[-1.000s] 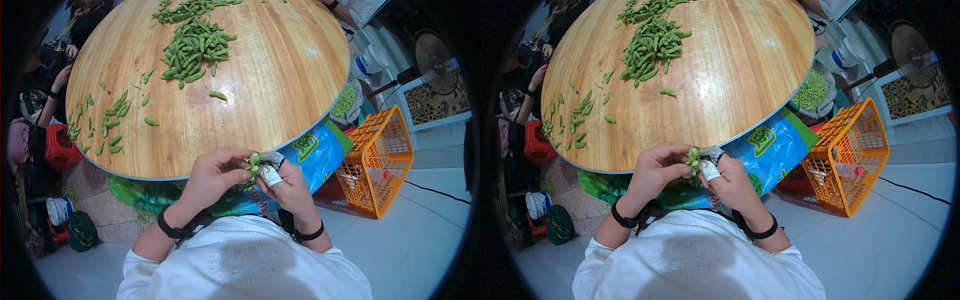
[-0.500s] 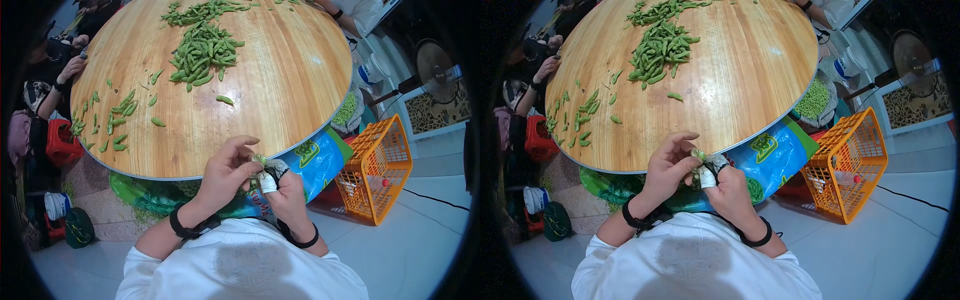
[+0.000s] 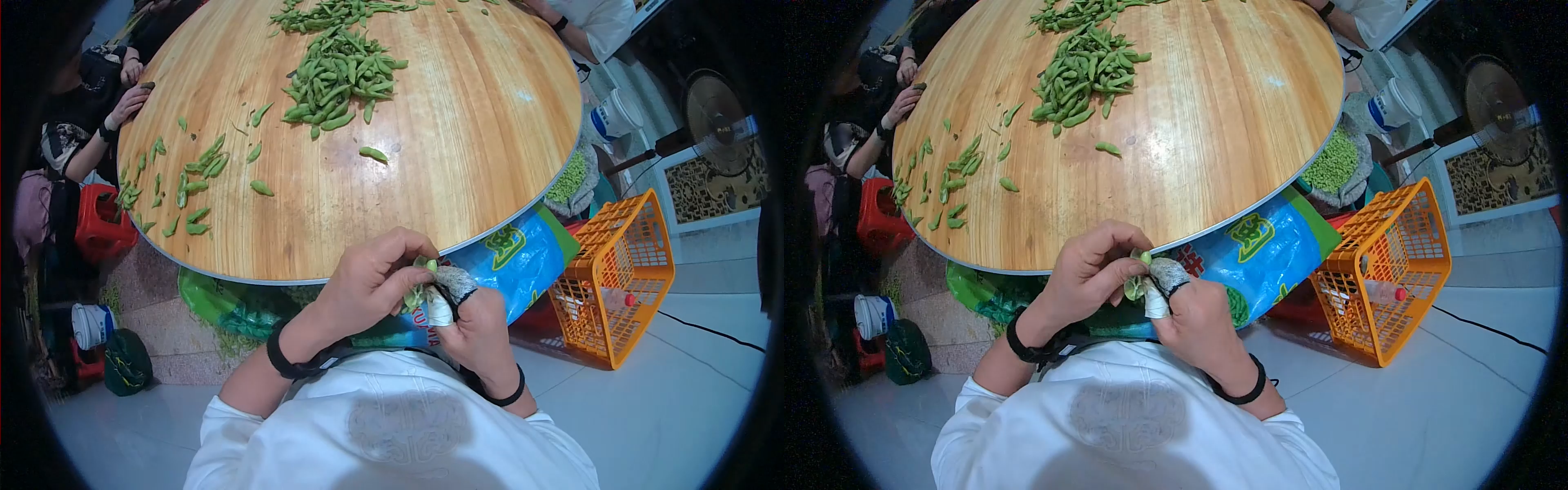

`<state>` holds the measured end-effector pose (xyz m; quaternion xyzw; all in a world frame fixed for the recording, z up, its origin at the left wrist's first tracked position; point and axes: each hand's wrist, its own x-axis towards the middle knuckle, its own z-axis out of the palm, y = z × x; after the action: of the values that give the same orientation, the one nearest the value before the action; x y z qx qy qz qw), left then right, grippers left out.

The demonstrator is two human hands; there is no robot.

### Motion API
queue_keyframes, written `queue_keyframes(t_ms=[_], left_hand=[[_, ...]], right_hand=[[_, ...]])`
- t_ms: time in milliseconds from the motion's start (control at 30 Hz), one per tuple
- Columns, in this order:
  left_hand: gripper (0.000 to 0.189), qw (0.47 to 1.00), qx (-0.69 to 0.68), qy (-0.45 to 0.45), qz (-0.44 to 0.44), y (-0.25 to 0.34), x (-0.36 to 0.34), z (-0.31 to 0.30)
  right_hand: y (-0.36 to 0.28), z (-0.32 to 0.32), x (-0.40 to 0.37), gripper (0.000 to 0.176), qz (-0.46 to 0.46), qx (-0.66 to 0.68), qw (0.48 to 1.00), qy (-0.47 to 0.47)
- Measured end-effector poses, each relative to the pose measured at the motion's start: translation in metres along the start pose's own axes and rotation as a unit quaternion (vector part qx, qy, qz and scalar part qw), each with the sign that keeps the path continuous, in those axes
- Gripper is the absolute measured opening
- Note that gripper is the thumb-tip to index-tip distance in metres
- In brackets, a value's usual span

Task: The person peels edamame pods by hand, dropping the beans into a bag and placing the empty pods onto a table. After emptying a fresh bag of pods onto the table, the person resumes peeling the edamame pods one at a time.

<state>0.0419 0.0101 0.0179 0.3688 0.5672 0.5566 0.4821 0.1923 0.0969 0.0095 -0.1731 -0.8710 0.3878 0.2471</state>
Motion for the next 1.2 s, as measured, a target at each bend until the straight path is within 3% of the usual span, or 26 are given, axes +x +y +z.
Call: queue_keyframes(t_ms=[167,300,367,400,467,700,767,900,967,1200], left_hand=[[0.020,0.963,0.200,0.037,0.179,-0.005,0.001,0.006],[0.020,0.979,0.176,0.033,0.096,-0.010,-0.002,0.009],[0.014,0.961,0.168,0.087,0.200,-0.021,0.002,0.013],[0.014,0.961,0.170,0.089,0.201,-0.018,-0.001,0.012],[0.015,0.999,0.010,0.031,0.028,-0.008,-0.005,0.010],[0.015,0.987,0.134,0.051,0.076,-0.020,-0.015,0.006],[0.010,0.962,0.239,0.037,0.129,-0.018,-0.019,0.005],[0.010,0.973,0.210,0.050,0.088,-0.011,-0.019,0.005],[0.013,0.981,0.193,0.033,0.010,-0.011,-0.018,0.002],[0.024,0.961,0.246,0.016,0.126,-0.008,-0.021,-0.005]], right_hand=[[0.001,-0.002,-0.005,0.017,-0.007,-0.043,0.999,0.000],[0.001,-0.003,-0.007,0.018,-0.004,-0.063,0.998,-0.005],[-0.001,-0.004,-0.005,0.018,0.011,-0.049,0.999,0.000],[-0.002,-0.005,-0.003,0.019,0.028,-0.034,0.999,0.006],[0.002,-0.007,-0.003,0.019,0.035,-0.015,0.999,0.005],[0.010,-0.009,-0.007,0.021,0.052,-0.087,0.994,0.037],[0.016,-0.008,-0.009,0.023,0.052,-0.099,0.993,0.036],[0.014,-0.002,-0.004,0.028,0.044,-0.112,0.992,0.049],[0.013,0.000,-0.004,0.028,0.013,-0.090,0.995,0.042],[0.021,0.003,-0.004,0.032,-0.082,-0.076,0.993,0.049]])
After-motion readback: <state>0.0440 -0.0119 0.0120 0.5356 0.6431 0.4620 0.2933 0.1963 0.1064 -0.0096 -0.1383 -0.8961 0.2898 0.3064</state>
